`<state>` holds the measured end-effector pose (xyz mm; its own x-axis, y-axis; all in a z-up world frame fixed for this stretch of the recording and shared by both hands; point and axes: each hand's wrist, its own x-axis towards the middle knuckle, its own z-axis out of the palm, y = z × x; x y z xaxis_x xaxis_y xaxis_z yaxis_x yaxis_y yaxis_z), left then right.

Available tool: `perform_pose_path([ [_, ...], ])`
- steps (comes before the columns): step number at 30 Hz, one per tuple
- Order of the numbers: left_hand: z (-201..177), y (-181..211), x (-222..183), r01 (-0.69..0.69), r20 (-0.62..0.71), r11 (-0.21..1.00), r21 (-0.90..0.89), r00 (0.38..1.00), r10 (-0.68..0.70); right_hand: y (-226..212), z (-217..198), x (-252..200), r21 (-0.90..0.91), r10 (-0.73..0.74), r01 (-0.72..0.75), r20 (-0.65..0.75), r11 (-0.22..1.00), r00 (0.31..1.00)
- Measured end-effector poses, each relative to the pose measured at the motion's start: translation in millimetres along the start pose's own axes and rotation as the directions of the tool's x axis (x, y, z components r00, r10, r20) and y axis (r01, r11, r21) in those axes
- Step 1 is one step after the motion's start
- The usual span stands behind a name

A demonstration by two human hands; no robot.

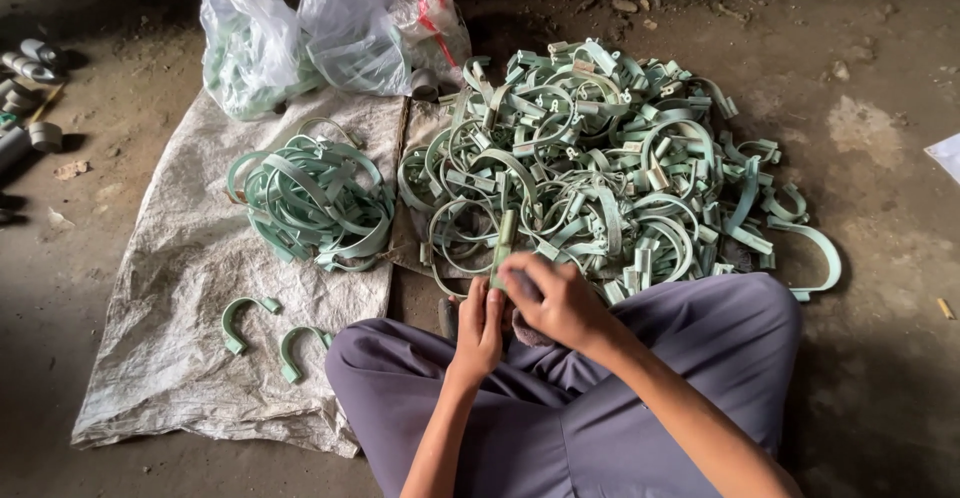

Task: The person sits on the floor and wipes light green plastic parts with a cloth, handling them one at a time from a large pile. The person places cleaned parts into a separate pile on a sack.

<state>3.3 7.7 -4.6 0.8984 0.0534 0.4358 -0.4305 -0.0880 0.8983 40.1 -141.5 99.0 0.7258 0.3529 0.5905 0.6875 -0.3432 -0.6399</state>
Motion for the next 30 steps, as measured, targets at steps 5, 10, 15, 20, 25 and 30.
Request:
perform_pose_path([
  [5, 2, -11, -8, -0.007, 0.014, 0.997, 0.080, 1.000, 0.006, 18, 5, -1, -0.219, -0.134, 0.126, -0.022, 0.968, 0.991],
  [10, -1, -2, -3, -0.050, 0.020, 0.991, 0.121, 0.999, 0.048, -7, -7, -4, -0.176, -0.179, 0.182, 0.034, 0.967, 0.983],
  [15, 1, -2, -3, -0.018, 0.061, 0.994, 0.112, 0.998, 0.011, 30, -21, -7, 0.146, 0.156, -0.126, -0.221, 0.981, 0.963],
  [20, 5, 26, 10, -0.163, 0.084, 0.947, 0.278, 0.986, 0.145, 11, -36, -3, 0.116, 0.128, -0.100, -0.272, 0.988, 0.954],
  [25, 6, 20, 10, -0.396, 0.149, 0.760, 0.515, 0.915, 0.376, 21, -36, 7, -0.196, -0.186, 0.166, -0.089, 0.966, 0.978],
  [30, 10, 14, 7, -0.482, 0.191, 0.591, 0.646, 0.852, 0.487, 28, -64, 21, -0.071, -0.003, -0.019, -0.300, 0.997, 0.954],
])
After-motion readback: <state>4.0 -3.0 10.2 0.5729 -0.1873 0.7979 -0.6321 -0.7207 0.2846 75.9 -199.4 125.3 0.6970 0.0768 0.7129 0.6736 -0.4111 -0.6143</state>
